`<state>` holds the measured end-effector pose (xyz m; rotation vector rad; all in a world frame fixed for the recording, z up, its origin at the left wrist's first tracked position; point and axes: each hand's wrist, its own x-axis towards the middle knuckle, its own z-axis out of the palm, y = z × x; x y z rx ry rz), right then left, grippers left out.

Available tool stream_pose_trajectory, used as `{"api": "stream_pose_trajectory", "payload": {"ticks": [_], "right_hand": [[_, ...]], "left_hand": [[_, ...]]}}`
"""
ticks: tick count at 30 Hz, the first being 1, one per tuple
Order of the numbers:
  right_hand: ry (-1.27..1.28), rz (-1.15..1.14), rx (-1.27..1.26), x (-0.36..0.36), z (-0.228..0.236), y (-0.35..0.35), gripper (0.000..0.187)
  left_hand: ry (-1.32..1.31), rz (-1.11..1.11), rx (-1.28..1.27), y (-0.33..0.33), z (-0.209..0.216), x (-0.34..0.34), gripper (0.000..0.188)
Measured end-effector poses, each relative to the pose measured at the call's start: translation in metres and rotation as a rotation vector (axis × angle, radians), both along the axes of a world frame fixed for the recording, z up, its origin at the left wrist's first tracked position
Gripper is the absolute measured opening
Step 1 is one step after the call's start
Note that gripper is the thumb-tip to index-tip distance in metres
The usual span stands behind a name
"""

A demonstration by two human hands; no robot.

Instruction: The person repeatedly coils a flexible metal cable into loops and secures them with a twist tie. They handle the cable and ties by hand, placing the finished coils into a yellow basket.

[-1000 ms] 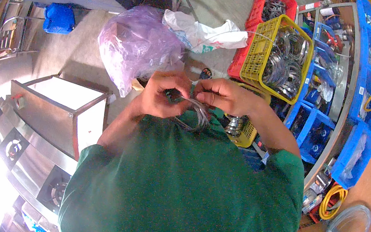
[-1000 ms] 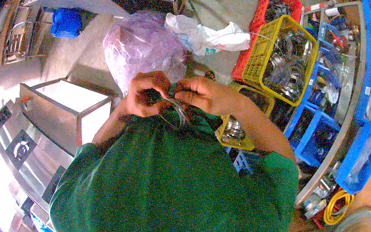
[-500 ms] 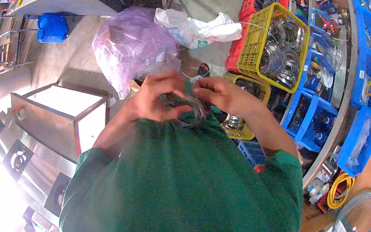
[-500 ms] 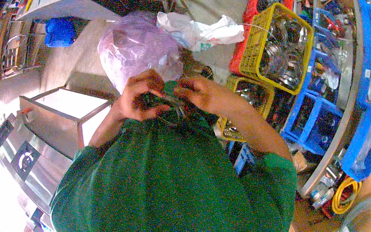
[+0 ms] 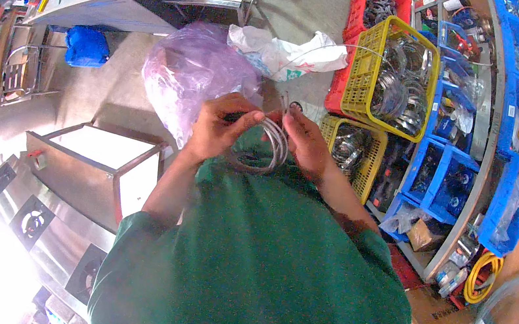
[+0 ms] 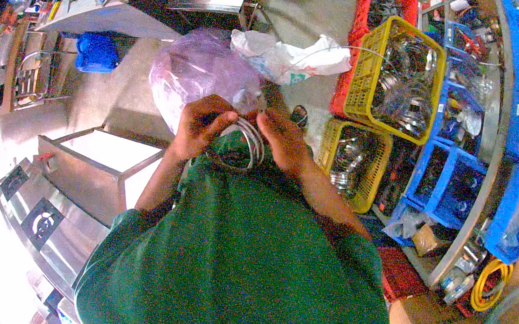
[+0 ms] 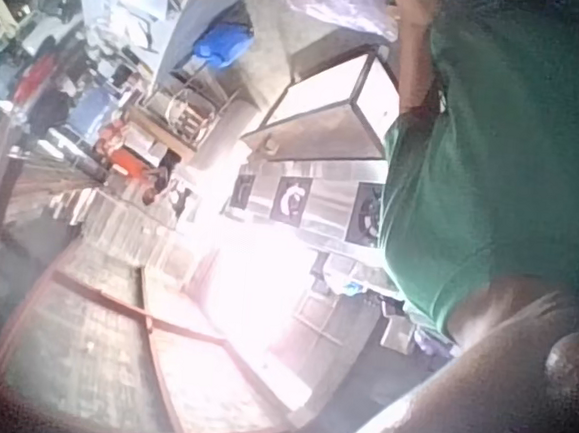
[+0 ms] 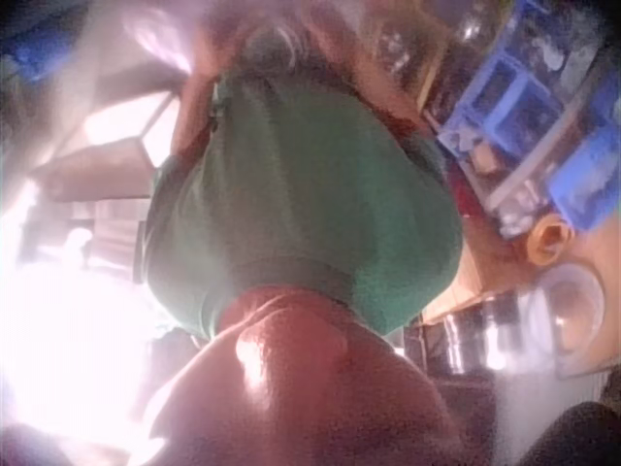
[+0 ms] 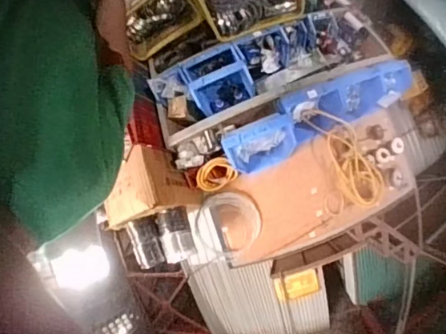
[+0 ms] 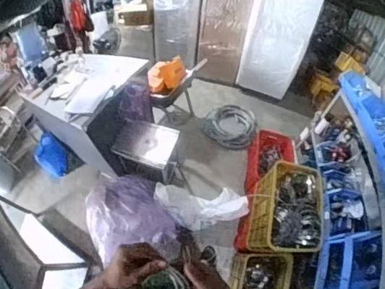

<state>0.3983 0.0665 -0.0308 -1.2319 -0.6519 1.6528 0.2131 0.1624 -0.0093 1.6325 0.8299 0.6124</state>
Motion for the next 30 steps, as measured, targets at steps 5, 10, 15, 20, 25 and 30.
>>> {"api": "stream_pose_trajectory", "payload": {"ticks": [5,10,15,20,25,30], "right_hand": [[-0.214,-0.116,0.059,-0.003,0.019,-0.005,0.034],[-0.405,-0.257,0.035,-0.017,0.027,-0.004,0.031],[-0.669,-0.344,0.191,-0.034,0.012,0.003,0.029],[-1.087,-0.41,0.353,-0.029,0.004,0.017,0.026],[-0.644,-0.482,0.213,0.0,-0.005,0.012,0.019],[0.234,-0.748,-0.001,0.014,-0.017,0.012,0.013]], "left_hand": [[0.045,-0.011,0.229,0.001,0.006,-0.003,0.014],[0.254,-0.046,0.433,0.003,0.009,-0.009,0.011],[0.324,-0.117,0.597,0.007,0.004,-0.012,0.013],[0.4,-0.125,0.593,0.008,-0.003,-0.004,0.014],[0.273,-0.067,0.506,-0.007,-0.019,0.005,0.011],[0.251,-0.044,0.405,-0.011,-0.038,0.0,0.013]]}}
